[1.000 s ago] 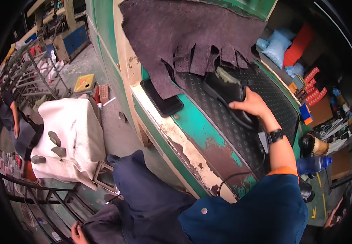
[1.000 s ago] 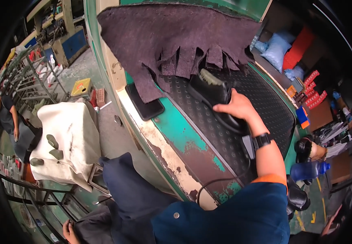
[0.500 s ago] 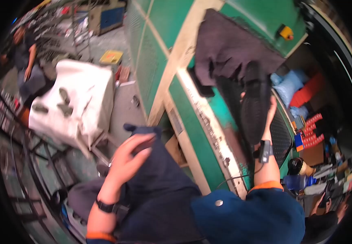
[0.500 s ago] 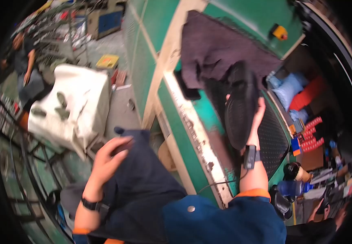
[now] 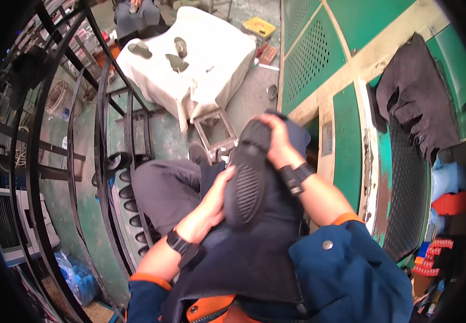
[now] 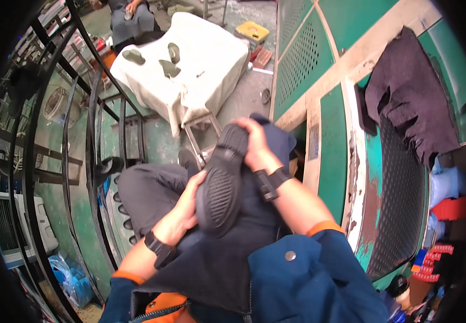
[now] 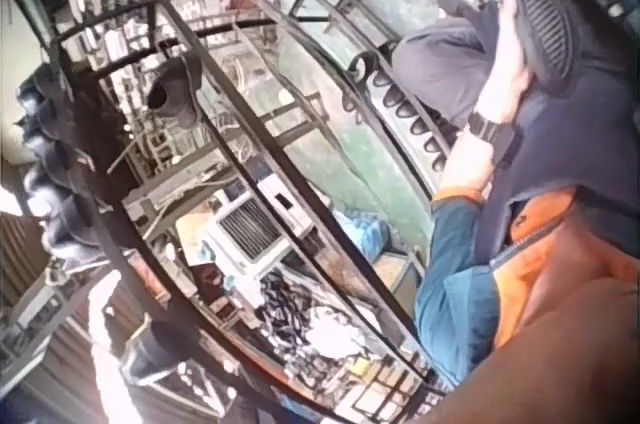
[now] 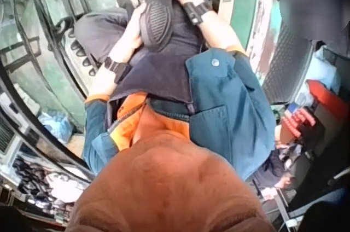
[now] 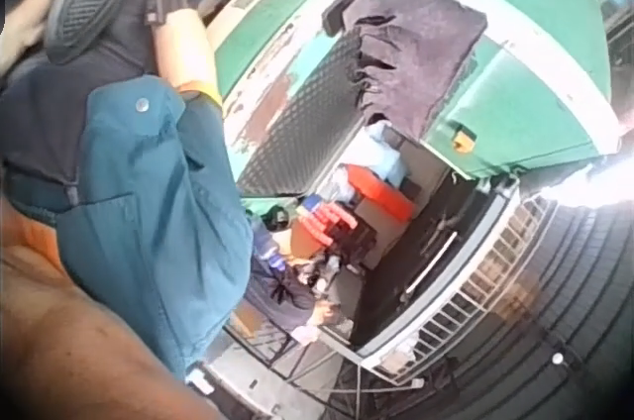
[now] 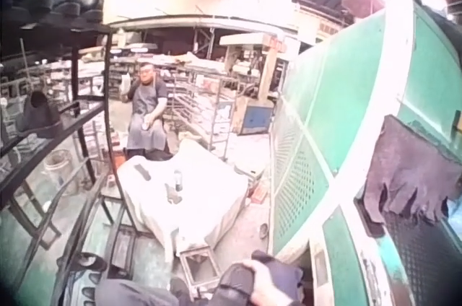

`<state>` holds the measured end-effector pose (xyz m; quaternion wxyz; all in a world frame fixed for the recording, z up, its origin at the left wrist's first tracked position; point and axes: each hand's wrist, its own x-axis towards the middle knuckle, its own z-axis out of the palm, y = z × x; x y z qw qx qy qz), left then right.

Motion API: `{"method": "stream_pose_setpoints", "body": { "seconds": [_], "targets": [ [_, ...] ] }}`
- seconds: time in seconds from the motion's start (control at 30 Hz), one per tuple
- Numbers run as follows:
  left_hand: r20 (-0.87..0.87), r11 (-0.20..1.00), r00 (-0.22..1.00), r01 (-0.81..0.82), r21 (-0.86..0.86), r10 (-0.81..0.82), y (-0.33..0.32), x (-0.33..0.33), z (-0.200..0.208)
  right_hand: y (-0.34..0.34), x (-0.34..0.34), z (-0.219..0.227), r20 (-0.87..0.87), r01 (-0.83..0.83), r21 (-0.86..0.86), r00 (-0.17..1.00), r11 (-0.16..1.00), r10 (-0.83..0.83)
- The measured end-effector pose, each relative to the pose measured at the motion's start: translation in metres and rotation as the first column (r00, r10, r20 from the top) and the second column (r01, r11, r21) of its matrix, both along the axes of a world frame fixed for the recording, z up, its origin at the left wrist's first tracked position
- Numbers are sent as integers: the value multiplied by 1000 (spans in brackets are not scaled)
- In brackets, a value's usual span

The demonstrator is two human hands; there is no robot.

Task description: Inspecting, tying laces on, and placing shoes onto a production conveyor/rack assembly line.

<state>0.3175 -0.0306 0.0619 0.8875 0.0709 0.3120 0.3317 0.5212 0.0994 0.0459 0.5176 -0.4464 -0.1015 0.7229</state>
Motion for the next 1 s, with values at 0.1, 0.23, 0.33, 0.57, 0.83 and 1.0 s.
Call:
{"method": "stream_pose_setpoints", "body": {
  "seconds": [0.1, 0.23, 0.33, 0.57, 0.83, 1.0],
  "targets": [
    [-99, 994, 994, -52, -98, 42, -2, -18, -7, -3, -24, -41, -69, -31, 26, 997, 999, 32],
    [-656, 958, 753, 227, 176, -58, -15, -44, -13, -11, -32, -42, -153, -197, 67, 967, 978, 205],
    [-997, 585, -2, 810, 47, 82, 39, -64, -1, 1, -39, -61, -85, -319, 172, 938, 932, 336],
    [-435, 986, 885, -144, 83, 166, 152, -32, -118, 35, -73, -106, 494, -478, 695, 860, 537, 127],
    [-553, 614, 471, 30, 788, 687, 93, 19, -81, -4, -66, -34, 741, -554, 563, 667, 613, -77],
    [-660, 577, 410, 323, 750, 629, 92, 13, -76, -15, -78, -17, 698, -538, 652, 702, 534, -143]
  ]
}}
